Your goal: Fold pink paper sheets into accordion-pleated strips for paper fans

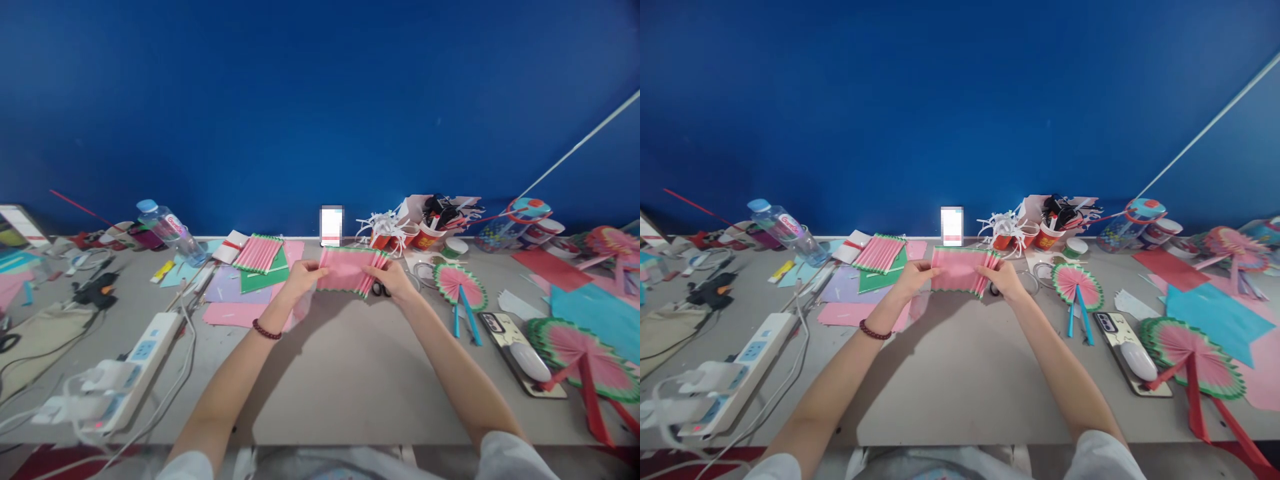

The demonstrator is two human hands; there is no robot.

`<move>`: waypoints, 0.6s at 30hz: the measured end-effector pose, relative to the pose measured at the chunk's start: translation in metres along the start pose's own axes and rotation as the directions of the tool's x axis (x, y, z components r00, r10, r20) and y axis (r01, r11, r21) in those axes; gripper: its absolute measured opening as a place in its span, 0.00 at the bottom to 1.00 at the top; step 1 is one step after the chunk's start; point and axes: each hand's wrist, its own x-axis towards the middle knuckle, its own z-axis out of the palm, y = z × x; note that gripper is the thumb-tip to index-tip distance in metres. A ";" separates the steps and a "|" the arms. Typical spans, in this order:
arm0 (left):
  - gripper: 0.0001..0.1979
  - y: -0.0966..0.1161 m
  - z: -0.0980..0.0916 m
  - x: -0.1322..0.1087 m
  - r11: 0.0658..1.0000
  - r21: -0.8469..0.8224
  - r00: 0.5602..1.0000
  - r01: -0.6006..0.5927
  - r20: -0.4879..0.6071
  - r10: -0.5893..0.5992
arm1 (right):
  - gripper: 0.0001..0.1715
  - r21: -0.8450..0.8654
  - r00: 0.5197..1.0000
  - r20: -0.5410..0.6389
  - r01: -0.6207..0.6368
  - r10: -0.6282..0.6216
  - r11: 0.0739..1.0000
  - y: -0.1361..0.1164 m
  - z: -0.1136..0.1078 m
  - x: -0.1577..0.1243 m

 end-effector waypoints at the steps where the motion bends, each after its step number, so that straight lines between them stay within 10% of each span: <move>1: 0.13 0.000 -0.002 0.001 1.000 -0.009 1.000 0.010 -0.015 -0.010 | 0.21 0.011 1.000 -0.005 -0.012 0.012 1.000 0.001 -0.002 0.002; 18: 0.16 0.011 -0.004 -0.002 0.989 -0.079 0.992 -0.126 0.017 0.128 | 0.20 -0.129 0.988 0.060 -0.135 0.144 0.982 0.006 -0.006 0.000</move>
